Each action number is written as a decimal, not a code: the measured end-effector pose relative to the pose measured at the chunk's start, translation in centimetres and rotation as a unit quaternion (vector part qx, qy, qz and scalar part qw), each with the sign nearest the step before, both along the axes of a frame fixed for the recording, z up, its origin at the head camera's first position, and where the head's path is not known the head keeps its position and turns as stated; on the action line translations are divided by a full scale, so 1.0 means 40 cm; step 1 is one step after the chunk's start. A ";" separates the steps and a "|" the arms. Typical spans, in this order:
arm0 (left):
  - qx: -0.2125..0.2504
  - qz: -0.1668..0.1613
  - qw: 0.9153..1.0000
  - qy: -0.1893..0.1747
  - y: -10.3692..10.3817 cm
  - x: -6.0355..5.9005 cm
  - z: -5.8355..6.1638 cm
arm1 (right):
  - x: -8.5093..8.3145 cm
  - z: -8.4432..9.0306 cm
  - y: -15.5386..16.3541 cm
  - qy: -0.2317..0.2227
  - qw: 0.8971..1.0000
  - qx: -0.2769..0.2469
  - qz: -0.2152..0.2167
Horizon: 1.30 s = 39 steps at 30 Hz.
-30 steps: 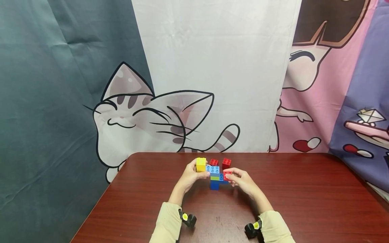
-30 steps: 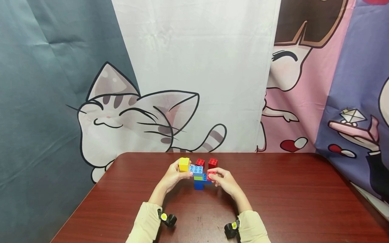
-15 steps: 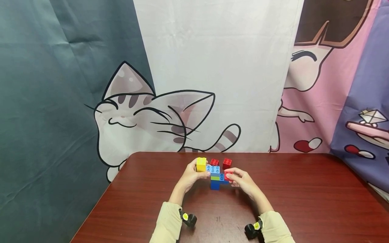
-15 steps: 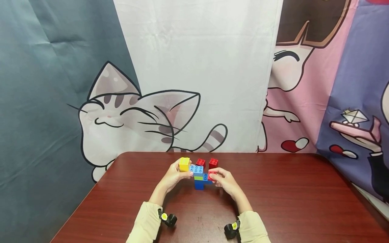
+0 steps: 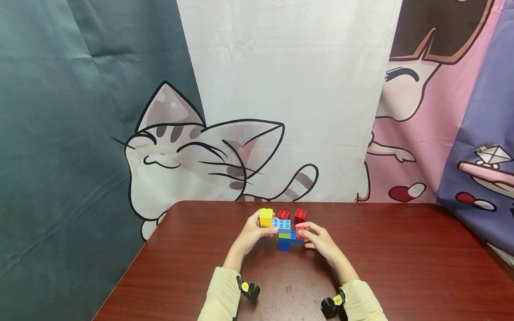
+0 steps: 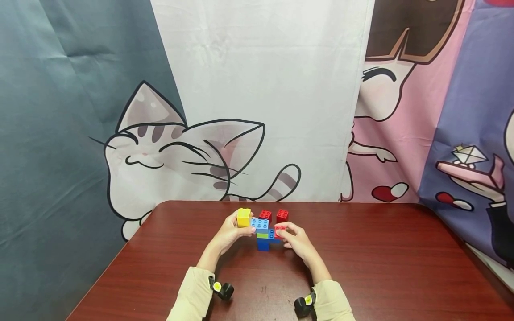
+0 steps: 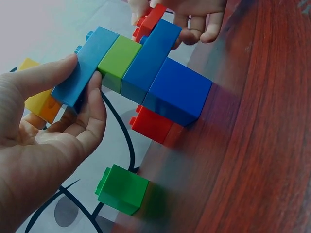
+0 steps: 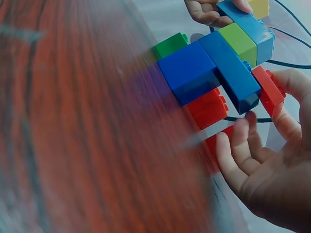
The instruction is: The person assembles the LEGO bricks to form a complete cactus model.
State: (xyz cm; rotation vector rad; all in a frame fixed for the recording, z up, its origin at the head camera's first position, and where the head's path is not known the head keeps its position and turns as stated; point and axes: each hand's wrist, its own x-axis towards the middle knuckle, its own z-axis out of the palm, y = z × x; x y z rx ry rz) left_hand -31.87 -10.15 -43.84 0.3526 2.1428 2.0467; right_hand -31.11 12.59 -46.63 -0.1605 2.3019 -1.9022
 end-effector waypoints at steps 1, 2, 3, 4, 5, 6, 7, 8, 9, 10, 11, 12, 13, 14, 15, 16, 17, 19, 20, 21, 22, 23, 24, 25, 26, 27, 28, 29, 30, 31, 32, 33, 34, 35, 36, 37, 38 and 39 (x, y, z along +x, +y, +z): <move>-0.001 0.000 1.000 0.000 0.000 0.000 0.000 | 0.000 -0.001 0.000 -0.002 1.000 -0.003 0.000; -0.002 0.000 1.000 0.001 0.000 0.000 -0.001 | 0.000 -0.001 0.000 -0.005 1.000 -0.006 0.001; -0.004 0.000 1.000 0.001 0.000 0.000 -0.001 | 0.001 -0.002 0.000 -0.007 1.000 -0.011 0.002; -0.005 0.000 1.000 0.001 0.001 0.000 -0.001 | 0.001 -0.002 0.000 -0.010 1.000 -0.017 0.004; -0.006 0.000 1.000 0.001 0.001 0.001 -0.001 | 0.002 -0.003 0.001 -0.014 1.000 -0.022 0.006; -0.007 0.000 1.000 0.001 0.001 0.002 -0.001 | 0.002 -0.004 0.002 -0.019 0.999 -0.028 0.010; -0.007 0.000 1.000 0.002 0.001 0.002 -0.001 | 0.003 -0.004 0.003 -0.023 0.999 -0.032 0.016; -0.008 0.001 1.000 0.001 0.002 0.003 -0.001 | 0.003 -0.005 0.005 -0.027 0.999 -0.037 0.020; -0.008 0.001 1.000 0.001 0.002 0.003 -0.001 | 0.003 -0.005 0.006 -0.030 0.998 -0.041 0.026; -0.008 0.001 1.000 0.000 0.002 0.003 -0.001 | 0.003 -0.006 0.007 -0.034 0.998 -0.046 0.028; -0.009 0.002 1.000 0.000 0.002 0.003 -0.001 | 0.003 -0.007 0.007 -0.037 0.998 -0.049 0.031; -0.009 0.002 1.000 0.000 0.003 0.003 -0.001 | 0.003 -0.008 0.008 -0.040 0.997 -0.051 0.034; -0.009 0.003 1.000 0.000 0.003 0.002 -0.001 | 0.003 -0.008 0.008 -0.040 0.997 -0.051 0.036; -0.009 0.004 1.000 -0.001 0.003 0.001 -0.001 | 0.003 -0.008 0.008 -0.041 0.997 -0.051 0.036; -0.009 0.004 1.000 -0.001 0.003 0.001 -0.001 | 0.003 -0.009 0.008 -0.041 0.997 -0.049 0.036; -0.010 0.004 1.000 0.000 0.004 0.000 -0.001 | 0.003 -0.009 0.008 -0.041 0.997 -0.048 0.034; -0.010 0.004 1.000 0.000 0.004 0.000 -0.001 | 0.003 -0.010 0.008 -0.040 0.997 -0.047 0.035; -0.010 0.004 1.000 -0.001 0.004 0.000 0.000 | 0.003 -0.010 0.008 -0.039 0.997 -0.047 0.036; -0.010 0.004 1.000 -0.001 0.004 0.000 0.000 | 0.003 -0.010 0.008 -0.040 0.997 -0.049 0.037; -0.010 0.003 1.000 -0.001 0.004 0.000 0.000 | 0.003 -0.010 0.007 -0.040 0.997 -0.051 0.037; -0.010 0.002 1.000 -0.001 0.004 0.000 0.001 | 0.003 -0.010 0.007 -0.041 0.997 -0.053 0.038; -0.009 0.002 1.000 -0.001 0.004 0.000 0.001 | 0.003 -0.010 0.007 -0.041 0.997 -0.055 0.039; -0.009 0.001 1.000 -0.001 0.003 0.000 0.002 | 0.003 -0.010 0.006 -0.041 0.997 -0.056 0.040; -0.009 0.001 1.000 -0.001 0.003 0.000 0.002 | 0.003 -0.010 0.006 -0.042 0.997 -0.058 0.039; -0.010 0.001 1.000 -0.001 0.003 0.001 0.003 | 0.003 -0.010 0.005 -0.043 0.997 -0.061 0.038; -0.011 0.002 1.000 -0.002 0.003 0.001 0.004 | 0.002 -0.010 0.005 -0.044 0.996 -0.064 0.038; -0.012 0.002 1.000 -0.002 0.002 0.001 0.004 | 0.002 -0.010 0.004 -0.044 0.996 -0.066 0.039; -0.013 0.003 1.000 -0.002 0.002 0.001 0.004 | 0.003 -0.010 0.004 -0.046 0.996 -0.069 0.038; -0.013 0.004 1.000 -0.003 0.002 0.001 0.004 | 0.003 -0.010 0.004 -0.047 0.996 -0.072 0.039; -0.013 0.004 1.000 -0.004 0.002 0.001 0.004 | 0.003 -0.010 0.003 -0.049 0.995 -0.076 0.039; -0.012 0.005 1.000 -0.005 0.002 0.001 0.003 | 0.003 -0.009 0.003 -0.050 0.995 -0.079 0.042; -0.012 0.006 1.000 -0.006 0.002 0.001 0.003 | 0.003 -0.009 0.004 -0.051 0.994 -0.082 0.044; -0.012 0.006 1.000 -0.006 0.002 0.000 0.002 | 0.003 -0.009 0.004 -0.053 0.994 -0.086 0.047; -0.012 0.007 1.000 -0.006 0.002 0.000 0.002 | 0.003 -0.009 0.004 -0.055 0.993 -0.092 0.049; -0.012 0.008 1.000 -0.006 0.002 0.000 0.001 | 0.003 -0.009 0.005 -0.057 0.992 -0.097 0.053; -0.012 0.008 1.000 -0.007 0.002 0.000 0.001 | 0.003 -0.009 0.005 -0.058 0.991 -0.102 0.056; -0.012 0.008 1.000 -0.007 0.002 0.000 0.001 | 0.003 -0.009 0.005 -0.060 0.991 -0.108 0.057; -0.011 0.008 1.000 -0.007 0.002 -0.001 0.001 | 0.003 -0.009 0.004 -0.062 0.990 -0.113 0.058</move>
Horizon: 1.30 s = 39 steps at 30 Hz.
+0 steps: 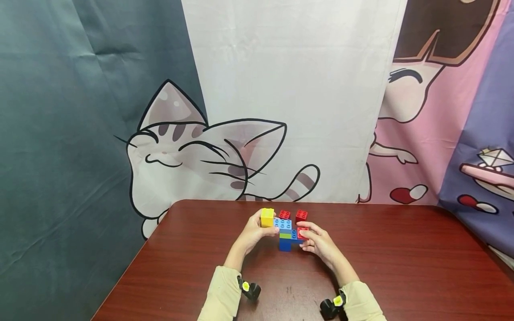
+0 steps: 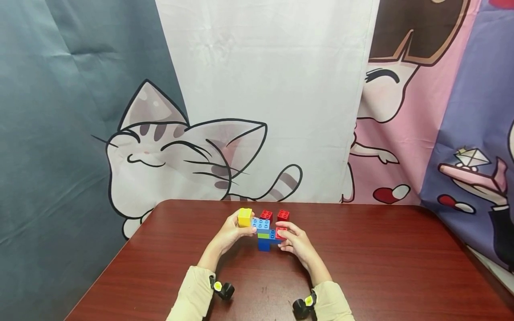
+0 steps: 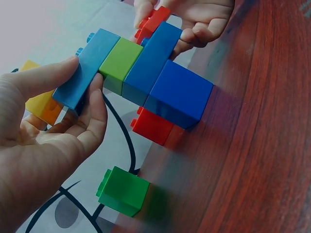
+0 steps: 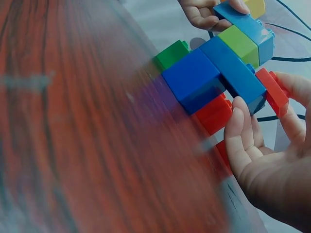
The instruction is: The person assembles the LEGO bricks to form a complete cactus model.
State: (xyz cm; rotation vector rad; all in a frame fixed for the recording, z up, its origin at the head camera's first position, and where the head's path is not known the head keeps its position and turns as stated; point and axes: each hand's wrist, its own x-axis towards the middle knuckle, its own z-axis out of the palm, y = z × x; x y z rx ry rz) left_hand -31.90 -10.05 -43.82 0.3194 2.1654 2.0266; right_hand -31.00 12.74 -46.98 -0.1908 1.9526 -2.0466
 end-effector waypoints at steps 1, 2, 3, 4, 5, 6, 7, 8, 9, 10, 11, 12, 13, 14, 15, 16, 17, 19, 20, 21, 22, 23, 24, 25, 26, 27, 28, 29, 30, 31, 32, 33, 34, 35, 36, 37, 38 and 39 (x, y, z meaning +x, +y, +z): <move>0.000 -0.001 1.000 0.000 0.000 0.000 0.000 | 0.000 0.000 -0.001 -0.001 1.000 -0.005 -0.001; 0.001 -0.002 1.000 0.000 0.000 0.000 0.000 | -0.001 0.000 -0.002 -0.003 1.000 -0.009 -0.004; 0.001 -0.002 1.000 0.000 0.001 0.000 0.000 | -0.001 0.000 -0.004 -0.005 1.000 -0.013 -0.007; 0.001 -0.003 1.000 0.000 0.001 0.000 0.001 | -0.001 0.001 -0.006 -0.007 1.000 -0.016 -0.013; 0.002 -0.004 1.000 0.000 0.001 0.000 0.001 | -0.001 0.001 -0.009 -0.008 1.000 -0.017 -0.020; 0.002 -0.004 1.000 0.000 0.001 0.000 0.001 | -0.001 0.001 -0.011 -0.009 0.999 -0.019 -0.025; 0.002 -0.004 1.000 0.000 0.001 0.000 0.001 | -0.001 0.002 -0.014 -0.009 0.999 -0.020 -0.030; 0.001 -0.005 1.000 0.000 0.001 0.000 0.002 | 0.000 0.003 -0.017 -0.010 0.999 -0.021 -0.036; 0.001 -0.005 1.000 0.000 0.000 0.000 0.002 | 0.001 0.004 -0.019 -0.011 0.999 -0.022 -0.043; 0.002 -0.005 1.000 -0.001 0.000 0.000 0.002 | 0.002 0.005 -0.022 -0.012 0.998 -0.022 -0.049; 0.002 -0.005 1.000 -0.001 0.000 0.000 0.002 | 0.003 0.006 -0.024 -0.013 0.998 -0.023 -0.054; 0.001 -0.004 1.000 -0.001 -0.001 0.000 0.002 | 0.005 0.007 -0.025 -0.015 0.998 -0.024 -0.057; 0.000 -0.004 1.000 0.000 -0.001 0.000 0.002 | 0.006 0.008 -0.026 -0.018 0.998 -0.024 -0.062; 0.000 -0.004 1.000 0.000 -0.001 0.000 0.002 | 0.007 0.008 -0.027 -0.022 0.997 -0.026 -0.066; 0.000 -0.004 1.000 0.001 -0.001 0.000 0.002 | 0.007 0.008 -0.028 -0.026 0.997 -0.026 -0.070; 0.000 -0.004 1.000 0.001 -0.002 0.000 0.002 | 0.008 0.009 -0.028 -0.028 0.997 -0.026 -0.072; 0.000 -0.004 1.000 0.001 -0.002 0.001 0.001 | 0.009 0.010 -0.028 -0.030 0.997 -0.025 -0.073; -0.001 -0.005 1.000 0.001 -0.001 0.001 0.001 | 0.010 0.009 -0.029 -0.032 0.996 -0.024 -0.075; 0.000 -0.005 1.000 0.001 -0.001 0.002 0.001 | 0.009 0.009 -0.028 -0.033 0.996 -0.024 -0.076; 0.000 -0.006 1.000 0.001 -0.001 0.002 0.001 | 0.009 0.008 -0.028 -0.033 0.996 -0.024 -0.077; -0.001 -0.006 1.000 0.001 -0.001 0.002 0.002 | 0.008 0.007 -0.028 -0.032 0.996 -0.024 -0.077; -0.001 -0.007 1.000 0.001 -0.001 0.002 0.002 | 0.007 0.006 -0.027 -0.032 0.996 -0.025 -0.078; -0.001 -0.008 1.000 0.002 -0.002 0.002 0.002 | 0.006 0.004 -0.027 -0.031 0.996 -0.026 -0.077; -0.002 -0.009 1.000 0.003 -0.003 0.001 0.002 | 0.005 0.004 -0.026 -0.030 0.996 -0.026 -0.076; -0.003 -0.010 1.000 0.003 -0.004 0.001 0.002 | 0.004 0.003 -0.026 -0.029 0.996 -0.027 -0.075; -0.003 -0.010 1.000 0.003 -0.004 0.000 0.002 | 0.004 0.003 -0.026 -0.029 0.996 -0.028 -0.075; -0.004 -0.010 1.000 0.003 -0.005 0.001 0.002 | 0.004 0.003 -0.025 -0.029 0.996 -0.028 -0.073; -0.006 -0.010 1.000 0.003 -0.006 0.000 0.002 | 0.004 0.003 -0.025 -0.029 0.997 -0.028 -0.073; -0.009 -0.008 1.000 0.001 -0.007 0.000 0.002 | 0.004 0.003 -0.025 -0.029 0.997 -0.028 -0.072; -0.011 -0.008 1.000 0.001 -0.007 0.000 0.003 | 0.004 0.003 -0.024 -0.030 0.997 -0.028 -0.071; -0.013 -0.007 1.000 0.000 -0.008 -0.001 0.003 | 0.004 0.003 -0.025 -0.030 0.997 -0.029 -0.072; -0.015 -0.006 1.000 0.001 -0.008 0.000 0.003 | 0.004 0.002 -0.024 -0.031 0.997 -0.028 -0.071; -0.017 -0.005 1.000 0.001 -0.008 0.000 0.003 | 0.004 0.002 -0.024 -0.031 0.997 -0.028 -0.070; -0.019 -0.004 1.000 0.002 -0.009 -0.001 0.003 | 0.005 0.002 -0.024 -0.031 0.997 -0.027 -0.069; -0.020 -0.003 1.000 0.003 -0.008 0.000 0.003 | 0.005 0.001 -0.024 -0.031 0.997 -0.026 -0.068; -0.021 -0.003 1.000 0.004 -0.008 0.001 0.003 | 0.005 0.001 -0.024 -0.031 0.997 -0.026 -0.068; -0.021 -0.002 1.000 0.005 -0.008 0.001 0.004 | 0.004 0.000 -0.024 -0.031 0.997 -0.026 -0.067; -0.021 -0.002 1.000 0.007 -0.008 0.002 0.004 | 0.004 0.000 -0.023 -0.030 0.997 -0.026 -0.067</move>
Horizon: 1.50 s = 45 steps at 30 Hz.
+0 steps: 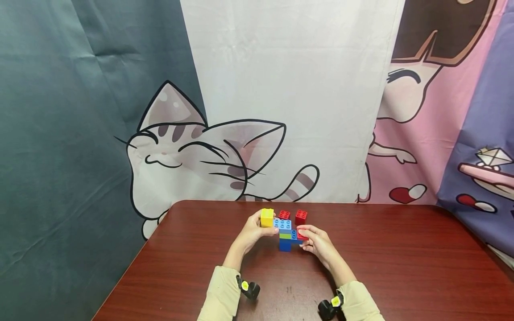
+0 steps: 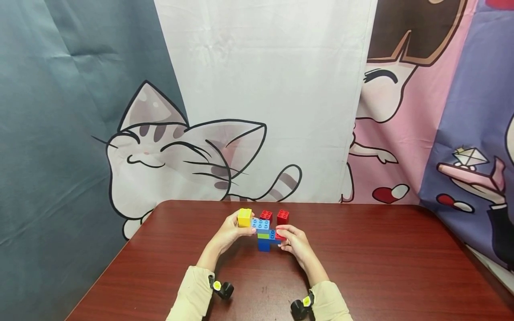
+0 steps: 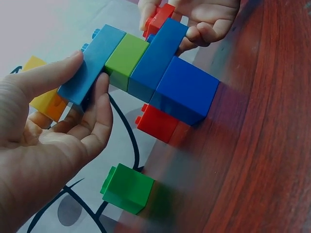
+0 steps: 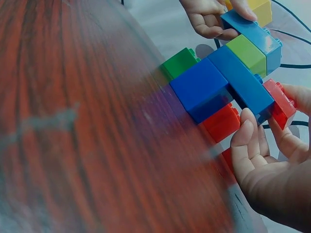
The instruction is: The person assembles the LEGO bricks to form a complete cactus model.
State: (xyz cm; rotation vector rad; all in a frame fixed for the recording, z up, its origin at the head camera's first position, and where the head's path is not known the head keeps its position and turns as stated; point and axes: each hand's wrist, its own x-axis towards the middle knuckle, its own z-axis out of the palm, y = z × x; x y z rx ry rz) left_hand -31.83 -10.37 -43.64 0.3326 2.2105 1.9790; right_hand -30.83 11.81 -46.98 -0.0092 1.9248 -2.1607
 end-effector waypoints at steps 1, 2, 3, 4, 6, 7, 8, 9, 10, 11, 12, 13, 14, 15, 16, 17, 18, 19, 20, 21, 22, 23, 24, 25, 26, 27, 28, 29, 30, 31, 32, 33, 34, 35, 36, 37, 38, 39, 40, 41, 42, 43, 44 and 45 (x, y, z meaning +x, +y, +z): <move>0.001 0.000 1.000 0.000 0.001 0.000 0.001 | 0.000 0.000 0.001 0.000 1.000 0.000 0.000; 0.002 -0.001 1.000 0.001 0.002 0.001 0.002 | 0.000 0.000 0.002 0.001 1.000 -0.001 -0.001; 0.003 -0.002 1.000 0.002 0.003 0.001 0.003 | -0.001 0.000 0.004 0.001 1.000 -0.001 -0.001; 0.004 -0.003 1.000 0.003 0.004 0.001 0.004 | -0.001 0.000 0.005 0.001 1.000 -0.002 -0.002; 0.005 -0.006 1.000 0.005 0.006 0.001 0.004 | -0.001 0.000 0.007 0.001 1.000 -0.002 -0.004; 0.006 -0.007 1.000 0.005 0.006 0.001 0.005 | -0.001 0.001 0.007 0.001 1.000 -0.002 -0.005; 0.006 -0.008 1.000 0.006 0.007 0.000 0.005 | -0.001 0.001 0.009 0.001 1.000 -0.002 -0.005; 0.005 -0.010 1.000 0.006 0.008 0.000 0.006 | 0.000 0.002 0.010 0.001 1.000 -0.001 -0.006; 0.004 -0.010 1.000 0.006 0.008 0.000 0.006 | 0.000 0.003 0.011 0.000 1.000 0.000 -0.007; 0.003 -0.012 1.000 0.006 0.009 0.000 0.007 | 0.001 0.003 0.012 0.000 1.000 0.001 -0.009; 0.002 -0.013 1.000 0.006 0.009 0.000 0.008 | 0.002 0.004 0.014 0.000 1.000 0.002 -0.010; 0.001 -0.014 1.000 0.006 0.010 0.000 0.008 | 0.002 0.004 0.015 -0.001 1.000 0.003 -0.011; 0.000 -0.016 1.000 0.006 0.010 -0.001 0.008 | 0.003 0.005 0.016 -0.002 1.000 0.005 -0.011; -0.001 -0.017 1.000 0.006 0.011 -0.001 0.009 | 0.003 0.005 0.018 -0.003 1.000 0.006 -0.012; -0.002 -0.018 1.000 0.007 0.012 -0.001 0.009 | 0.003 0.005 0.019 -0.003 1.000 0.007 -0.012; -0.002 -0.020 1.000 0.007 0.012 -0.002 0.009 | 0.004 0.006 0.021 -0.003 1.000 0.007 -0.012; -0.003 -0.021 1.000 0.007 0.013 -0.002 0.009 | 0.004 0.006 0.022 -0.003 1.000 0.008 -0.011; -0.004 -0.021 1.000 0.007 0.014 -0.003 0.010 | 0.004 0.006 0.024 -0.003 1.000 0.010 -0.011; -0.004 -0.022 1.000 0.007 0.016 -0.003 0.010 | 0.004 0.007 0.025 -0.003 1.000 0.010 -0.011; -0.004 -0.022 1.000 0.007 0.017 -0.003 0.010 | 0.005 0.008 0.027 -0.003 1.000 0.010 -0.011; -0.004 -0.022 1.000 0.006 0.018 -0.003 0.011 | 0.006 0.008 0.028 -0.003 1.000 0.010 -0.011; -0.003 -0.021 1.000 0.006 0.020 -0.002 0.012 | 0.007 0.009 0.030 -0.003 1.000 0.010 -0.011; -0.004 -0.021 1.000 0.006 0.021 -0.002 0.012 | 0.007 0.009 0.031 -0.003 1.000 0.009 -0.010; -0.005 -0.020 1.000 0.006 0.023 -0.002 0.013 | 0.008 0.010 0.033 -0.004 1.000 0.009 -0.010; -0.005 -0.020 1.000 0.006 0.024 -0.002 0.013 | 0.009 0.010 0.034 -0.004 1.000 0.008 -0.010; -0.006 -0.020 1.000 0.005 0.024 -0.002 0.014 | 0.008 0.010 0.035 -0.004 1.000 0.007 -0.011; -0.007 -0.021 1.000 0.006 0.024 -0.002 0.014 | 0.008 0.009 0.036 -0.004 1.000 0.009 -0.010; -0.009 -0.022 1.000 0.006 0.023 -0.001 0.015 | 0.007 0.009 0.036 -0.003 1.000 0.010 -0.008; -0.012 -0.021 1.000 0.007 0.021 -0.001 0.015 | 0.006 0.009 0.035 -0.002 1.000 0.012 -0.003; -0.015 -0.019 1.000 0.009 0.018 0.000 0.016 | 0.004 0.008 0.034 -0.001 1.000 0.014 0.003; -0.016 -0.016 1.000 0.009 0.014 0.001 0.016 | 0.002 0.007 0.033 0.001 1.000 0.016 0.012; -0.017 -0.013 1.000 0.010 0.009 0.004 0.017 | 0.000 0.006 0.031 0.003 1.000 0.018 0.022; -0.017 -0.009 1.000 0.010 0.004 0.006 0.016 | -0.001 0.006 0.029 0.005 0.999 0.021 0.033; -0.018 -0.007 1.000 0.011 -0.001 0.009 0.015 | -0.002 0.005 0.027 0.005 0.999 0.022 0.044; -0.018 -0.006 1.000 0.010 -0.007 0.011 0.012 | -0.002 0.004 0.025 0.005 0.998 0.024 0.053; -0.019 -0.008 1.000 0.009 -0.012 0.015 0.010 | -0.002 0.002 0.024 0.003 0.998 0.025 0.061; -0.018 -0.010 1.000 0.007 -0.016 0.018 0.008 | -0.001 0.000 0.023 0.001 0.997 0.026 0.067; -0.019 -0.013 1.000 0.007 -0.020 0.021 0.005 | -0.001 -0.002 0.022 -0.002 0.997 0.028 0.072; -0.021 -0.016 1.000 0.006 -0.023 0.023 0.003 | 0.000 -0.004 0.022 -0.003 0.997 0.030 0.076; -0.022 -0.019 1.000 0.007 -0.026 0.026 0.000 | 0.001 -0.006 0.021 -0.005 0.996 0.031 0.079; -0.023 -0.020 1.000 0.007 -0.028 0.028 -0.001 | 0.002 -0.007 0.021 -0.005 0.996 0.032 0.083; -0.024 -0.022 0.999 0.009 -0.030 0.030 -0.002 | 0.002 -0.009 0.021 -0.005 0.996 0.031 0.086; -0.024 -0.022 0.999 0.009 -0.031 0.031 -0.002 | 0.001 -0.010 0.022 -0.003 0.995 0.032 0.090; -0.023 -0.024 0.999 0.012 -0.031 0.032 -0.002 | 0.000 -0.011 0.023 -0.001 0.995 0.034 0.091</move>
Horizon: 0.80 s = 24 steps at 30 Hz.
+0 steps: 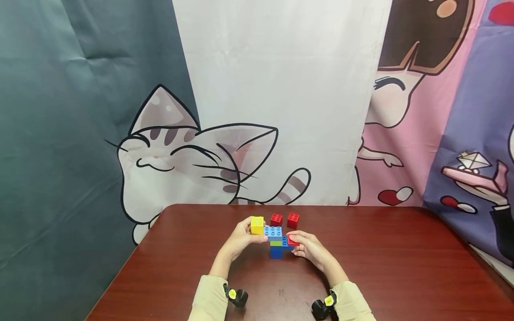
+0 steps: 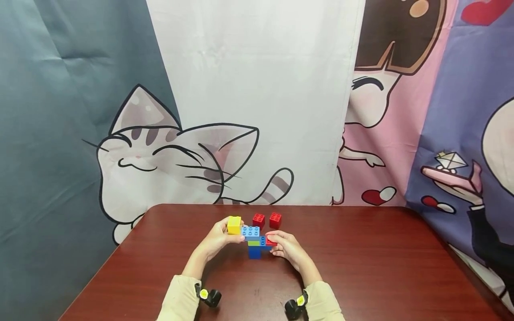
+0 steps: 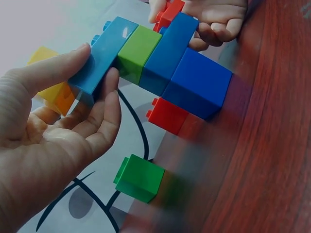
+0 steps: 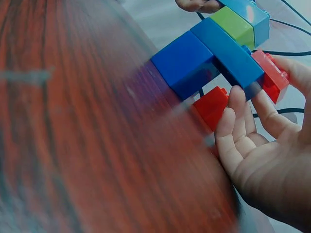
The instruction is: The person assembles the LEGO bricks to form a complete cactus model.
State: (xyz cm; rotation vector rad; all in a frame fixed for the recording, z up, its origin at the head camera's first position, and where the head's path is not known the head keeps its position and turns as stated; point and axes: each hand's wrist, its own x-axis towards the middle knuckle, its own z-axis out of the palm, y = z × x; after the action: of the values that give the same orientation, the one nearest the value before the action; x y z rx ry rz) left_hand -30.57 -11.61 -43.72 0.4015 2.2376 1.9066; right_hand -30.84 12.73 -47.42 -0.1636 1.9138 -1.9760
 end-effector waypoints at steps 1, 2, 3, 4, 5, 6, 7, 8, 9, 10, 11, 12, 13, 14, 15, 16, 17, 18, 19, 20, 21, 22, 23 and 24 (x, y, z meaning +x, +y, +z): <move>0.001 -0.001 1.000 0.000 -0.001 0.001 0.001 | -0.001 -0.002 -0.001 0.002 1.000 0.001 0.001; 0.001 -0.003 1.000 0.001 -0.003 0.003 0.002 | -0.001 -0.002 0.000 0.004 1.000 0.001 0.004; 0.000 -0.004 1.000 0.000 -0.003 0.005 0.003 | -0.001 -0.002 0.001 0.006 1.000 0.001 0.009; -0.001 -0.003 1.000 -0.001 -0.003 0.006 0.004 | -0.001 -0.001 0.002 0.009 1.000 0.001 0.015; -0.001 -0.002 1.000 0.000 -0.002 0.006 0.005 | -0.001 0.001 0.004 0.014 1.000 0.002 0.019; -0.001 -0.001 1.000 0.001 -0.002 0.007 0.007 | -0.001 0.003 0.006 0.017 1.000 0.002 0.023; -0.002 0.002 1.000 0.002 -0.001 0.008 0.009 | -0.001 0.006 0.008 0.022 0.999 0.000 0.029; -0.002 0.004 1.000 0.002 -0.001 0.008 0.010 | -0.001 0.008 0.010 0.026 0.999 -0.002 0.033; -0.001 0.006 1.000 0.002 0.000 0.008 0.011 | -0.003 0.009 0.012 0.030 0.999 -0.002 0.035; 0.001 0.007 1.000 0.002 0.000 0.007 0.012 | -0.006 0.010 0.013 0.035 0.999 -0.002 0.035; 0.002 0.005 1.000 0.003 0.000 0.007 0.014 | -0.008 0.010 0.013 0.039 0.999 -0.001 0.032; 0.000 0.004 1.000 0.006 -0.001 0.007 0.015 | -0.011 0.009 0.013 0.041 0.999 -0.001 0.029; -0.002 0.002 1.000 0.005 -0.003 0.008 0.017 | -0.015 0.007 0.013 0.045 0.999 -0.002 0.024; -0.003 0.001 1.000 0.004 -0.006 0.010 0.018 | -0.018 0.006 0.011 0.048 0.999 -0.003 0.018; -0.006 0.000 1.000 0.005 -0.010 0.012 0.019 | -0.021 0.004 0.008 0.049 0.999 -0.002 0.010; -0.008 -0.001 1.000 0.005 -0.014 0.014 0.020 | -0.025 0.003 0.005 0.050 0.999 -0.001 0.001; -0.012 -0.002 1.000 0.006 -0.018 0.016 0.021 | -0.029 0.002 0.001 0.050 0.999 0.001 -0.008; -0.014 -0.003 1.000 0.004 -0.023 0.018 0.022 | -0.033 0.002 -0.003 0.052 0.999 0.005 -0.015; -0.013 -0.004 1.000 0.000 -0.027 0.020 0.023 | -0.038 0.002 -0.008 0.053 0.998 0.010 -0.023; -0.013 -0.005 1.000 -0.001 -0.031 0.021 0.023 | -0.043 0.003 -0.013 0.055 0.998 0.019 -0.029; -0.013 -0.007 1.000 -0.002 -0.035 0.022 0.024 | -0.048 0.005 -0.019 0.057 0.997 0.028 -0.034; -0.013 -0.009 1.000 -0.002 -0.038 0.023 0.024 | -0.053 0.007 -0.024 0.061 0.997 0.036 -0.036; -0.014 -0.011 1.000 -0.001 -0.041 0.023 0.025 | -0.058 0.011 -0.030 0.067 0.996 0.043 -0.037; -0.015 -0.013 1.000 -0.002 -0.044 0.023 0.026 | -0.063 0.014 -0.036 0.073 0.995 0.051 -0.036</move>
State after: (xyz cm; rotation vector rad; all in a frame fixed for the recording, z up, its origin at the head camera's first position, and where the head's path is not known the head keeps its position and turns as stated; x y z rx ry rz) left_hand -29.63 -13.37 -42.69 0.4198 2.2442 1.8583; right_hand -33.37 11.30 -46.85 -0.2200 2.1350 -1.9543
